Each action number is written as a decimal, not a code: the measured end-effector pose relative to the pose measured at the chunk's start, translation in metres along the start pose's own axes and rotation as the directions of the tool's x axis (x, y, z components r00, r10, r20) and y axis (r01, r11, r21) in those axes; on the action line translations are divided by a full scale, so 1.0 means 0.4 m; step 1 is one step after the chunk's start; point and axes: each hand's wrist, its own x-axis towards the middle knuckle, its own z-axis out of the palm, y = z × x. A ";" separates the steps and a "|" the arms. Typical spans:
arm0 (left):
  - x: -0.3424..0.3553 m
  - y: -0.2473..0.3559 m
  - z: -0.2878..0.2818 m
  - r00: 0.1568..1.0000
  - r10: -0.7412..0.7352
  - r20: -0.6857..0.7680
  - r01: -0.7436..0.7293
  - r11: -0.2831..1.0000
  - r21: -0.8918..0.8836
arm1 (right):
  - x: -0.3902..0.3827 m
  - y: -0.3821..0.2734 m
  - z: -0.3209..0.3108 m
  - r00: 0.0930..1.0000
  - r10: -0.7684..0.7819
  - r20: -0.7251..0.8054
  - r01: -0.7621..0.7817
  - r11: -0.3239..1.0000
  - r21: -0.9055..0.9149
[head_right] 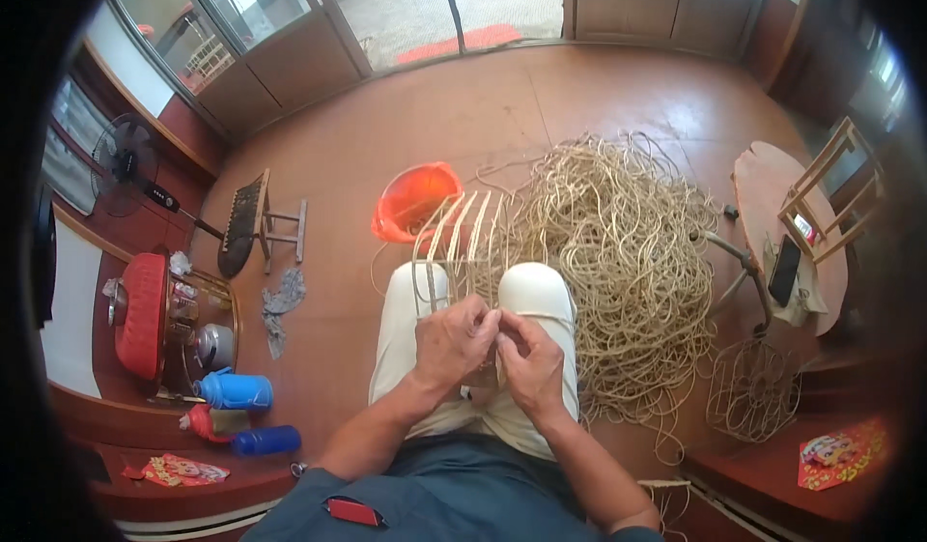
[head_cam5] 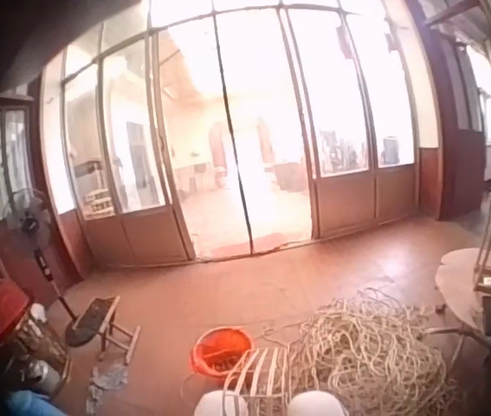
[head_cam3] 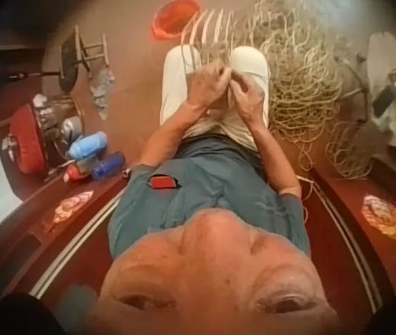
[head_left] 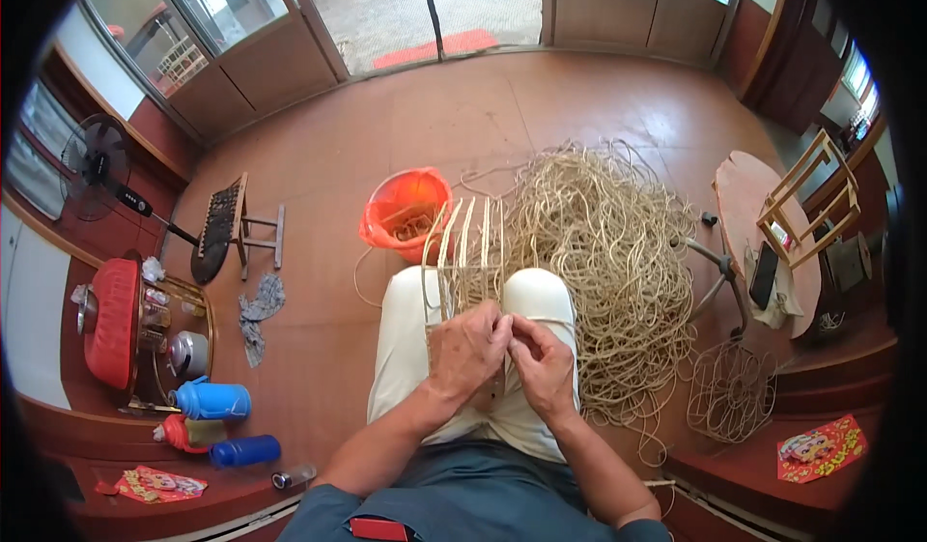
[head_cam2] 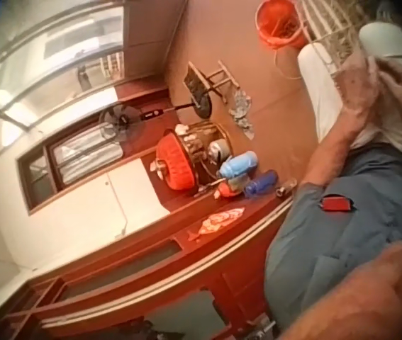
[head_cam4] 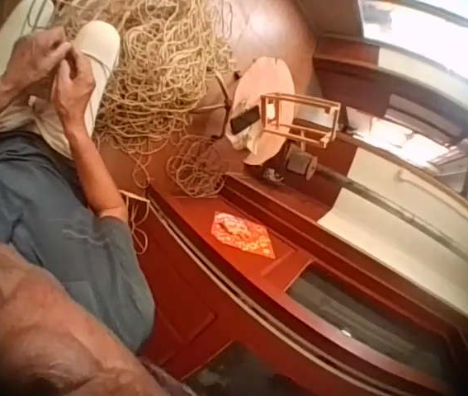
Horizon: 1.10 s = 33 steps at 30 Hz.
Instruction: Weaving a basket using dried plant fibers.
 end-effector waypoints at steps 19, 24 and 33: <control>-0.018 -0.076 -0.137 0.991 -0.129 0.047 0.135 0.867 -0.479 | 0.054 -0.036 0.051 0.985 0.169 0.037 -0.173 0.941 0.289; 0.007 -0.070 -0.129 0.986 0.164 0.031 -0.150 0.954 -0.259 | 0.059 -0.047 0.054 0.960 0.275 0.048 -0.268 0.865 0.425; 0.034 -0.057 -0.112 0.894 0.432 0.120 -0.427 0.902 -0.066 | 0.051 -0.027 0.049 0.967 0.243 0.081 -0.250 0.821 0.513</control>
